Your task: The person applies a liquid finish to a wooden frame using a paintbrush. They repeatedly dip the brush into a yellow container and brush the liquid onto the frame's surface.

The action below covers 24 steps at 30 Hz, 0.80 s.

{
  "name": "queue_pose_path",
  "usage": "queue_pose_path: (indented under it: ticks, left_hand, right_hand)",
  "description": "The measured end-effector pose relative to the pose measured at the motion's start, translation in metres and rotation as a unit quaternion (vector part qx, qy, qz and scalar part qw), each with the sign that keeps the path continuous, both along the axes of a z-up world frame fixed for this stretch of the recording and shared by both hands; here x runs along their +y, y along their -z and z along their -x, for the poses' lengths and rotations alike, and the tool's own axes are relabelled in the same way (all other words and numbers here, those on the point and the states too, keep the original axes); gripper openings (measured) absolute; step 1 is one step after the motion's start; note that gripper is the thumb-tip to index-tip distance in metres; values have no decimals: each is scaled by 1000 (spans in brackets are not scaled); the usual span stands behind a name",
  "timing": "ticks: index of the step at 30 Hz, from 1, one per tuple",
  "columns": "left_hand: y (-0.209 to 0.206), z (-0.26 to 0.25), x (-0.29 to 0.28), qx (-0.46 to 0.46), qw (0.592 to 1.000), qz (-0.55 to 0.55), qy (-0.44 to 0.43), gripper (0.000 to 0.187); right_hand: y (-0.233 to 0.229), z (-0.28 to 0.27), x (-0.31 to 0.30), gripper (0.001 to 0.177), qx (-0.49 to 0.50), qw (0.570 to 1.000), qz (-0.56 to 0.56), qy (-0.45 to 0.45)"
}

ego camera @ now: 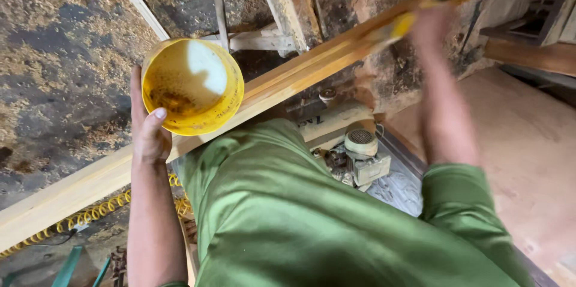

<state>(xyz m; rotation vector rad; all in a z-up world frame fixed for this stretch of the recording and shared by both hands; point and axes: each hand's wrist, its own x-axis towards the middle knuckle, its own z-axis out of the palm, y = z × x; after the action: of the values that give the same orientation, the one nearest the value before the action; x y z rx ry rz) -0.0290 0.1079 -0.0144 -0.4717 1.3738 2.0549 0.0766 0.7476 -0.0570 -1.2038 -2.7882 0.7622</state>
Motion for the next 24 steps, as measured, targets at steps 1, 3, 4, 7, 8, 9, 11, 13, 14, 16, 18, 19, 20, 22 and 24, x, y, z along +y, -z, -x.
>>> queue_pose_path:
  ticks: [1, 3, 4, 7, 8, 9, 11, 13, 14, 16, 18, 19, 20, 22, 24]
  left_hand:
    - [0, 2, 1, 3, 1000, 2, -1, 133]
    - [-5, 0, 0, 7, 1000, 2, -4, 132]
    - [-8, -1, -1, 10, 1000, 0, -7, 132]
    - [-7, -3, -3, 9, 1000, 2, -17, 132]
    - [-10, -7, -6, 6, 1000, 12, -28, 133]
    - [-10, -8, -7, 13, 999, 3, -37, 132]
    - [-16, -14, -15, 13, 999, -8, -48, 130]
    - [-15, -10, -20, 22, 998, 18, -52, 133]
    - [-18, -12, -27, 19, 998, 30, -46, 134]
    - [-21, -13, -40, 14, 998, 18, -56, 135]
    - [-23, -13, -51, 10, 998, 12, -64, 137]
    - [-25, -13, -55, 9, 998, 11, -66, 138]
    - [-25, -11, -59, 9, 998, 11, -67, 139]
    - [-25, -10, -63, 25, 998, 19, -60, 138]
    - [-26, -13, -64, 35, 997, 14, -68, 136]
  right_hand:
    - [-8, -2, 32, 23, 25, 999, -34, -5]
    - [-21, -9, 77, 25, 67, 993, -95, -28]
    - [-22, -8, 88, 21, 70, 990, -113, -42]
    - [-16, -2, 69, 20, 22, 985, -153, -82]
    - [-5, 11, 44, 20, -15, 983, -148, -105]
    - [7, 24, 11, 21, -47, 980, -139, -133]
    - [25, 33, -76, 23, -105, 973, -81, -190]
    - [39, 52, -150, 25, -114, 966, -14, -230]
    - [40, 48, -182, 26, -113, 967, 27, -228]
    - [40, 43, -216, 29, -100, 970, 100, -197]
    - [24, 38, -197, 33, -90, 977, 102, -163]
    - [9, 38, -166, 34, -81, 981, 58, -165]
    - [-6, 37, -127, 36, -61, 977, -36, -200]
    - [-39, 37, -39, 39, -43, 869, -364, -333]
    - [-60, 32, 29, 37, -115, 837, -395, -360]
